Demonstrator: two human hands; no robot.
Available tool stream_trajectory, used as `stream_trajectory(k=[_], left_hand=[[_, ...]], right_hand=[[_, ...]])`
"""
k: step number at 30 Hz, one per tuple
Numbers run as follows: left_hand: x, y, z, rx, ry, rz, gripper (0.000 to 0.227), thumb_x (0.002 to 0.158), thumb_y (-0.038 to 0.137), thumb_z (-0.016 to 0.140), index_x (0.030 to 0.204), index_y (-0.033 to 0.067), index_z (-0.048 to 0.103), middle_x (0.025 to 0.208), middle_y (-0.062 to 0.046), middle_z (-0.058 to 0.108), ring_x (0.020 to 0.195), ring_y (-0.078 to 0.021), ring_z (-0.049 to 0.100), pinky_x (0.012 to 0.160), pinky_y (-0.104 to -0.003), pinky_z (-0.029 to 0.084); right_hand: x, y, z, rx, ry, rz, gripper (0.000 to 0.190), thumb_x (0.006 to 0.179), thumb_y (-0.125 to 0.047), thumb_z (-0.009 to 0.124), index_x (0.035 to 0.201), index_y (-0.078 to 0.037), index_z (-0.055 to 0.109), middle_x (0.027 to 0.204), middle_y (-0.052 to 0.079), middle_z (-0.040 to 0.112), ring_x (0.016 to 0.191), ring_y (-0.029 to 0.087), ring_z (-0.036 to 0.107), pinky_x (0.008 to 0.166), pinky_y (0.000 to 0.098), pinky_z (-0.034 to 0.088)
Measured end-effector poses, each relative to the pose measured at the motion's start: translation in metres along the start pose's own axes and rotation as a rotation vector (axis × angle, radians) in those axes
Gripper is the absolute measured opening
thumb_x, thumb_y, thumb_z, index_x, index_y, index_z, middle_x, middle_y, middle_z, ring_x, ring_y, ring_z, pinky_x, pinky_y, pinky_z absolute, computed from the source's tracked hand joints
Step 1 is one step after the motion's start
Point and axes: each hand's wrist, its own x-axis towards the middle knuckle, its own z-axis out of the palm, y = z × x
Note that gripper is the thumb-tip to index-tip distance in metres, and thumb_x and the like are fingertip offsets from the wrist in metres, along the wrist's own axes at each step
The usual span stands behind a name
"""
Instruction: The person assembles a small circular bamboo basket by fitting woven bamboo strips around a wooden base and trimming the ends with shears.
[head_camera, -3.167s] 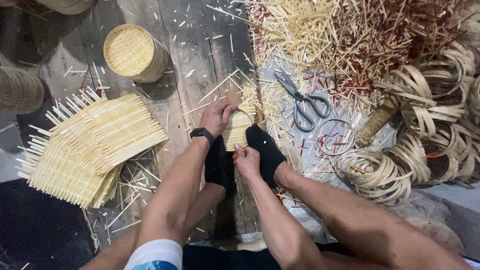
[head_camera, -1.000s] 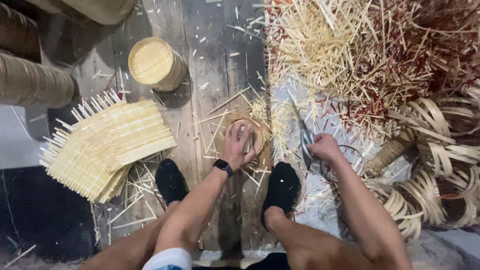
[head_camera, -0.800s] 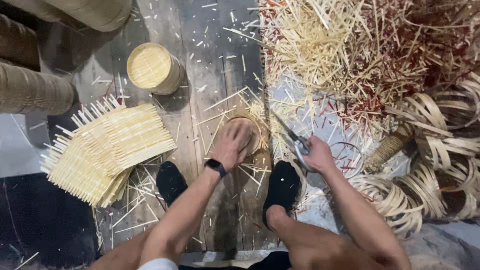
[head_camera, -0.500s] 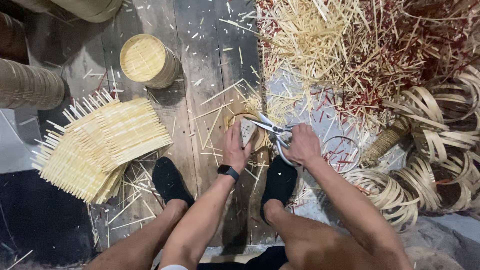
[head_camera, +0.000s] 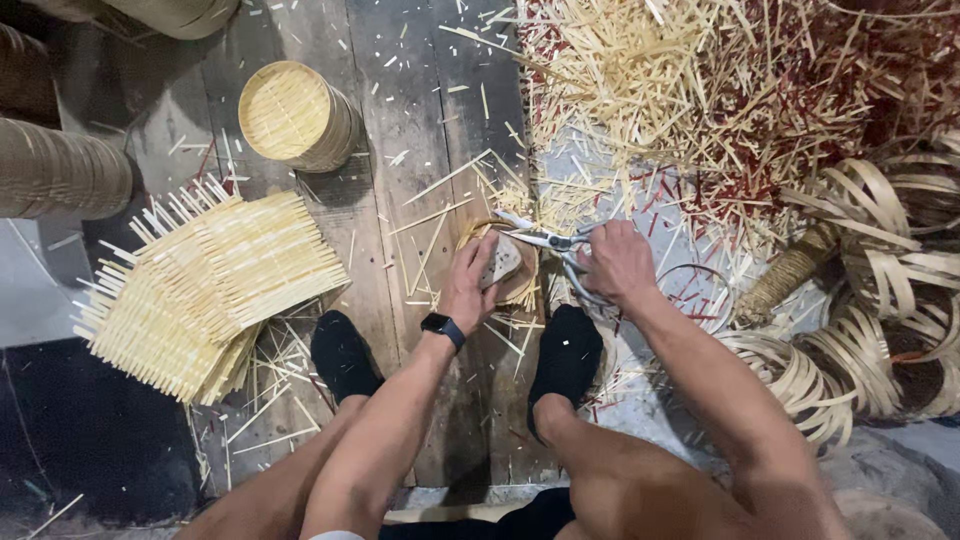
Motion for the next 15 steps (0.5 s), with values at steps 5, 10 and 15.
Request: stream_trajectory(k=[5,10,15], left_hand=[[0.002,0.019,0.011,0.127,0.084,-0.200,0.089,0.064,0.023,0.093,0.144,0.0292,0.056,0.139,-0.028,0.046,0.125,-0.0459,0.047,0.104,-0.054,0.042],[0.007,0.032,0.028,0.154,0.169,-0.269,0.070,0.073,0.032,0.089,0.138,0.0298,0.063,0.140,-0.029,0.045,0.130,-0.0482,0.042,0.109,-0.057,0.041],[0.009,0.031,0.021,0.297,0.190,-0.072,0.074,0.068,0.026,0.089,0.137,0.0284,0.063,0.144,-0.026,0.046,0.133,-0.0490,0.042,0.111,-0.060,0.036]], right_hand=[[-0.009,0.028,-0.003,0.007,-0.104,0.024,0.040,0.092,-0.039,0.062,0.107,-0.002,0.069,0.101,0.019,0.065,0.099,0.033,0.065,0.081,0.0463,0.057],[-0.005,0.013,-0.007,-0.003,0.187,-0.078,0.062,0.074,-0.055,0.067,0.093,0.004,0.067,0.090,0.020,0.061,0.089,0.034,0.062,0.079,0.0461,0.057],[0.008,0.009,0.006,0.013,-0.111,0.022,0.043,0.089,-0.039,0.062,0.105,0.000,0.067,0.091,0.016,0.059,0.085,0.030,0.061,0.070,0.0439,0.059]])
